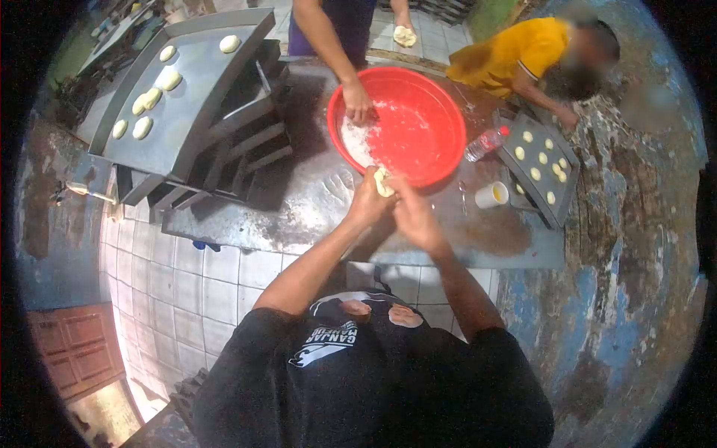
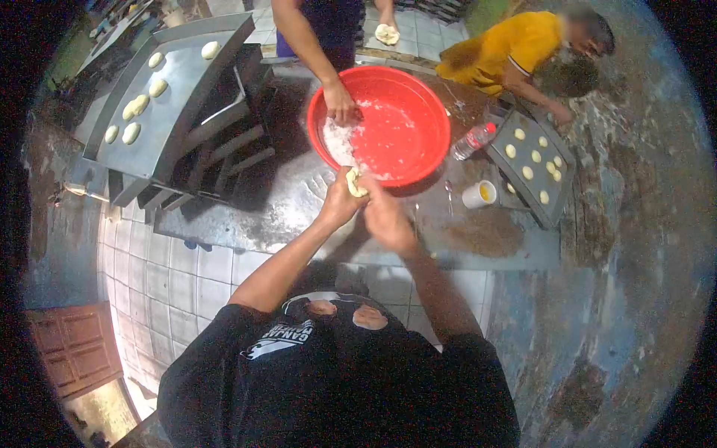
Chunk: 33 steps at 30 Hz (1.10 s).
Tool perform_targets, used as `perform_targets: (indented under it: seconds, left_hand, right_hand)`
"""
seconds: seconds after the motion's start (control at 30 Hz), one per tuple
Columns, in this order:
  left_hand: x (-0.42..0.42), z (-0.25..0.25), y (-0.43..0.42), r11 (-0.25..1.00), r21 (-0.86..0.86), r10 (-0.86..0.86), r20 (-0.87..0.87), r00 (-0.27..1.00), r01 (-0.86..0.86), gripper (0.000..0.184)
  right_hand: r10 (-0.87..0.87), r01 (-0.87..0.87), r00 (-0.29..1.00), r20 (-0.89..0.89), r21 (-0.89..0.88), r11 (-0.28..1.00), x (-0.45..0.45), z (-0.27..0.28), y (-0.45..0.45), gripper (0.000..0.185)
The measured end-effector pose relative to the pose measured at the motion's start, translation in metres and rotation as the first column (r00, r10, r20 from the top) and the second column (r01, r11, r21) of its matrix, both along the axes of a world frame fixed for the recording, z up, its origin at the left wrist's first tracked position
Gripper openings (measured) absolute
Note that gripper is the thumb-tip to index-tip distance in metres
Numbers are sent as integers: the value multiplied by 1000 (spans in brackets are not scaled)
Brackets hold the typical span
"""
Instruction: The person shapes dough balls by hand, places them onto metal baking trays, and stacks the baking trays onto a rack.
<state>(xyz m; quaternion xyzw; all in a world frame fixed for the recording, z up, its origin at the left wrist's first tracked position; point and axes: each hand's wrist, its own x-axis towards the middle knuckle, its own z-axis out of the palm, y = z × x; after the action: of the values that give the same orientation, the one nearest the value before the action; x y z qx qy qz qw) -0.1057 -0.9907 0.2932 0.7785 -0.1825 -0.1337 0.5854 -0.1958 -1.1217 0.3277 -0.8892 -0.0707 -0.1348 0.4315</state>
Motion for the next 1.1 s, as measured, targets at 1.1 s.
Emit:
perform_targets:
  seconds: [1.1]
  left_hand:
    - [-143, 66, 138, 904, 226, -393, 106, 914, 362, 57]
  right_hand:
    - [194, -95, 966, -169, 466, 879, -115, 46, 82, 22]
